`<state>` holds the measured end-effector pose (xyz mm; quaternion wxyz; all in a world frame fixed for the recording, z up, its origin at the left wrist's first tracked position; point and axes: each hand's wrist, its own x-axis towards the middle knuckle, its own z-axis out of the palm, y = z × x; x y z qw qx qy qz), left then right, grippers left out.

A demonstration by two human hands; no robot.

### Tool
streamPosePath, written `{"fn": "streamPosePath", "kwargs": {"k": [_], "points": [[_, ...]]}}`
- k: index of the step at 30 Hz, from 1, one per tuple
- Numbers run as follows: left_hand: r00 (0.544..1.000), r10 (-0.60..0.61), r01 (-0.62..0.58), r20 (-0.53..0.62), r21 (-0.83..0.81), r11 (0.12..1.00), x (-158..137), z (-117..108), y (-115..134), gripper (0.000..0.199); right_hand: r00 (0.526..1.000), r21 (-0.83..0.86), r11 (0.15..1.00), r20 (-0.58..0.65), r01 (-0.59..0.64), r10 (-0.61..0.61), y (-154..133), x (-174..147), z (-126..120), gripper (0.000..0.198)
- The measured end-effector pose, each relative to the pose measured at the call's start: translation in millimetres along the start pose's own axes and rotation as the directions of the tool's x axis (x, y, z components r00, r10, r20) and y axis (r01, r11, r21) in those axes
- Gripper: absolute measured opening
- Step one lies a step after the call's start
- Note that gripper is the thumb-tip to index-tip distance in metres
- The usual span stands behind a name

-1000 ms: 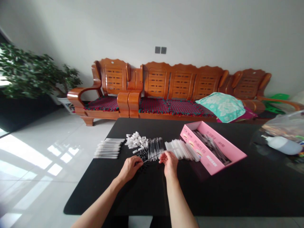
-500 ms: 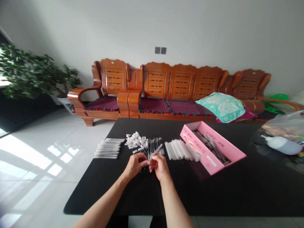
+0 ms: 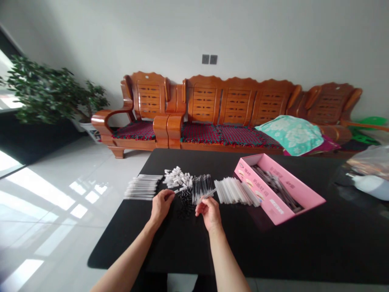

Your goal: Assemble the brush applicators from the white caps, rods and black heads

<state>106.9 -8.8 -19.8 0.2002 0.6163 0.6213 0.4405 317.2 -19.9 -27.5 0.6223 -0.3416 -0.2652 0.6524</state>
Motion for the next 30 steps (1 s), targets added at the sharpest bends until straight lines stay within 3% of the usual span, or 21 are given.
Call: {"fn": "streamPosePath", "kwargs": {"k": [7,11,14,17,20,22,24,27,30], "points": [[0.980,0.124,-0.141,0.157,0.105,0.985,1,11,-2,0.025,1.000,-0.044,0.999,0.013,0.003,-0.002,1,-4,2,0.008],[0.972,0.095,-0.151,0.215,0.256,0.955,1,16,2,0.026,1.000,-0.035,0.999,0.021,0.002,-0.002,1,-5,1,0.008],[0.975,0.061,-0.121,0.214,0.282,0.952,3,15,3,0.022,1.000,-0.032,0.999,0.016,0.001,0.000,1,-6,1,0.010],[0.989,0.032,-0.053,0.147,0.143,0.988,2,13,6,0.021,1.000,-0.036,0.999,-0.010,0.012,-0.012,1,-6,3,0.012],[0.977,-0.131,0.161,0.169,-0.174,0.972,-1,14,13,0.019,0.999,-0.046,0.999,-0.050,0.018,-0.020,2,-6,8,0.014],[0.937,-0.230,0.322,0.262,-0.399,0.859,-5,17,20,0.021,0.996,-0.044,0.999,-0.080,0.023,-0.026,2,-5,12,0.016],[0.904,-0.257,0.415,0.341,-0.562,0.716,-8,20,29,0.027,0.993,-0.039,0.999,-0.109,0.035,-0.039,2,-5,17,0.018],[0.876,-0.264,0.481,0.405,-0.677,0.558,-12,23,39,0.033,0.990,-0.055,0.997,-0.125,0.061,-0.067,0,-4,25,0.020],[0.859,-0.267,0.512,0.437,-0.714,0.477,-14,23,45,0.037,0.988,-0.112,0.990,-0.118,0.087,-0.100,-2,-3,30,0.021]]}}
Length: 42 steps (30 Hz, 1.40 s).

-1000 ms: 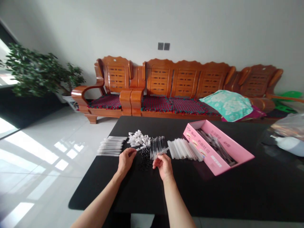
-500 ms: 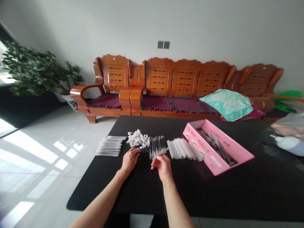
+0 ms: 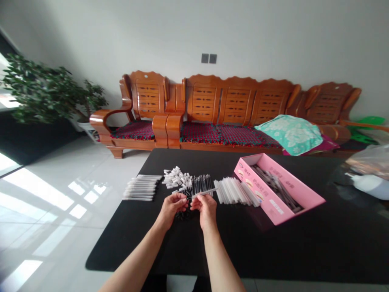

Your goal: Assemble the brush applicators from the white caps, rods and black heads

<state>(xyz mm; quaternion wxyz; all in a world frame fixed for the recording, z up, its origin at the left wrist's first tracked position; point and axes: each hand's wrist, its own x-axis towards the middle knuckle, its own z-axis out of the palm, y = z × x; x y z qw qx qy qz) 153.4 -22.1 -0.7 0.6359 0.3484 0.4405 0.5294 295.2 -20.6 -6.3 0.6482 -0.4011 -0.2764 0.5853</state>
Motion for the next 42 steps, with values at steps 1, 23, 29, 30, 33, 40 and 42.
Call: {"fn": "streamPosePath", "kwargs": {"k": [1,23,29,30,33,40,42], "points": [[1.000,-0.004,0.005,0.008,-0.017,1.000,-1,0,1,0.037,1.000,-0.023,1.000,-0.001,0.007,-0.007,-1,0,1,0.021],[0.999,0.001,-0.001,0.032,0.001,1.000,-2,3,5,0.038,1.000,-0.099,0.995,0.008,0.008,-0.007,1,-2,5,0.018],[0.999,0.015,-0.016,0.028,0.025,1.000,-1,5,5,0.035,1.000,-0.104,0.995,0.011,0.005,-0.004,1,-3,8,0.020],[0.999,0.021,-0.022,0.024,0.034,0.999,0,5,5,0.035,1.000,-0.107,0.994,0.010,0.004,-0.003,1,-3,8,0.020],[0.999,0.049,-0.049,0.010,0.066,0.997,1,7,4,0.033,1.000,-0.111,0.994,0.005,0.001,0.000,1,-3,8,0.020],[0.959,0.278,-0.258,-0.045,0.259,0.931,-1,11,-1,0.019,1.000,-0.100,0.995,-0.029,-0.007,0.004,2,-3,11,0.019],[0.937,0.347,-0.314,-0.039,0.338,0.887,-3,12,-1,0.015,0.999,-0.093,0.996,-0.041,-0.008,0.004,1,-3,12,0.019]]}}
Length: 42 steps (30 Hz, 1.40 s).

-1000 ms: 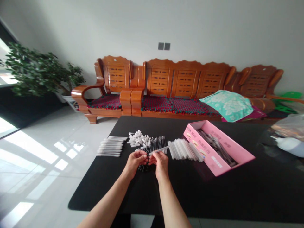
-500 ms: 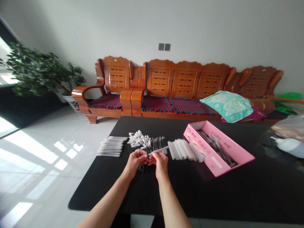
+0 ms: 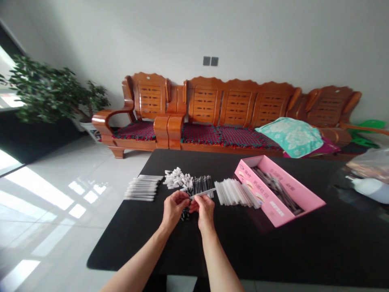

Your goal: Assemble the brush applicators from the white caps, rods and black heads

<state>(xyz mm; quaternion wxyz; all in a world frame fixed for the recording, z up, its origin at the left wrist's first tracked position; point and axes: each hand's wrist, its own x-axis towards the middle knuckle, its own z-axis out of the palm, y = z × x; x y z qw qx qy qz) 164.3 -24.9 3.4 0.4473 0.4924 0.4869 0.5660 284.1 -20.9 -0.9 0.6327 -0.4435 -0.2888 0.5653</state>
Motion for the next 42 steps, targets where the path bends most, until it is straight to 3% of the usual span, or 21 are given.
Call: {"fn": "streamPosePath", "kwargs": {"k": [3,9,18,34,42], "points": [[1.000,0.013,-0.013,0.016,0.004,1.000,1,-1,0,0.019,1.000,0.015,1.000,-0.018,0.002,-0.002,-1,2,0,0.019],[0.976,-0.162,0.165,0.143,-0.011,0.986,6,-6,-7,0.044,0.999,-0.022,0.999,-0.017,0.033,-0.034,-4,3,-3,0.021],[0.951,-0.260,0.281,0.166,-0.118,0.953,7,-6,-4,0.043,0.999,-0.064,0.997,0.006,0.042,-0.042,-4,-2,1,0.022],[0.958,-0.254,0.276,0.133,-0.192,0.942,6,-2,-3,0.032,0.999,-0.063,0.997,0.003,0.043,-0.042,-7,-3,1,0.022],[0.989,-0.121,0.134,0.088,-0.165,0.977,3,2,-4,0.033,1.000,-0.009,1.000,-0.012,0.013,-0.013,-4,-3,0,0.022]]}}
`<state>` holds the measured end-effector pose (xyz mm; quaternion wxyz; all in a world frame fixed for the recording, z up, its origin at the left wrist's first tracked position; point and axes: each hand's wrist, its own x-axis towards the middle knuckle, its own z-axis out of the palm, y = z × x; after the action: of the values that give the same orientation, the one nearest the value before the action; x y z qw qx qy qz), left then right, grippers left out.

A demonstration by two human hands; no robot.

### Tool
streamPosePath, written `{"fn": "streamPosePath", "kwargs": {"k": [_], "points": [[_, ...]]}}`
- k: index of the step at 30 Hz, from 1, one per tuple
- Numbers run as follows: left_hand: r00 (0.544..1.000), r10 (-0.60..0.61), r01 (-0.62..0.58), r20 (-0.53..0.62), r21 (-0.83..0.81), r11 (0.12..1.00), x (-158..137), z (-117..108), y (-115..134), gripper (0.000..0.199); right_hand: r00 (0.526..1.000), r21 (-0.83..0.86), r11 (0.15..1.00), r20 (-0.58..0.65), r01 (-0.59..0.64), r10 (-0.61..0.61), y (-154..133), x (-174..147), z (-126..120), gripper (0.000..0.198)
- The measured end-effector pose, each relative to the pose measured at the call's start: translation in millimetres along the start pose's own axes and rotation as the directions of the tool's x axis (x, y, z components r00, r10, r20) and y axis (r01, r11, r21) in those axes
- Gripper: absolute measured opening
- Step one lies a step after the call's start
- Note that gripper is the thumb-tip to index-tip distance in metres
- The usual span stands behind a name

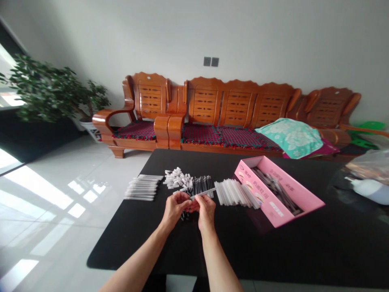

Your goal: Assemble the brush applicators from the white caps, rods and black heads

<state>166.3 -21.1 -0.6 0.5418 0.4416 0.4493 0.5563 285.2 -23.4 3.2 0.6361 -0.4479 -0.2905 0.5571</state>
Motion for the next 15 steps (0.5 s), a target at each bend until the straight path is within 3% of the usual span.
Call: {"fn": "streamPosePath", "kwargs": {"k": [7,15], "points": [[0.993,-0.076,0.061,0.091,0.160,0.985,1.4,-7.4,1.5,0.045,0.999,-0.023,1.000,-0.034,0.013,-0.014,0.3,0.4,-1.2,0.025],[0.997,-0.061,0.059,0.046,0.045,0.997,4.8,-8.0,-0.1,0.042,1.000,-0.034,0.999,-0.025,0.014,-0.015,1.0,0.1,-1.2,0.025]]}}
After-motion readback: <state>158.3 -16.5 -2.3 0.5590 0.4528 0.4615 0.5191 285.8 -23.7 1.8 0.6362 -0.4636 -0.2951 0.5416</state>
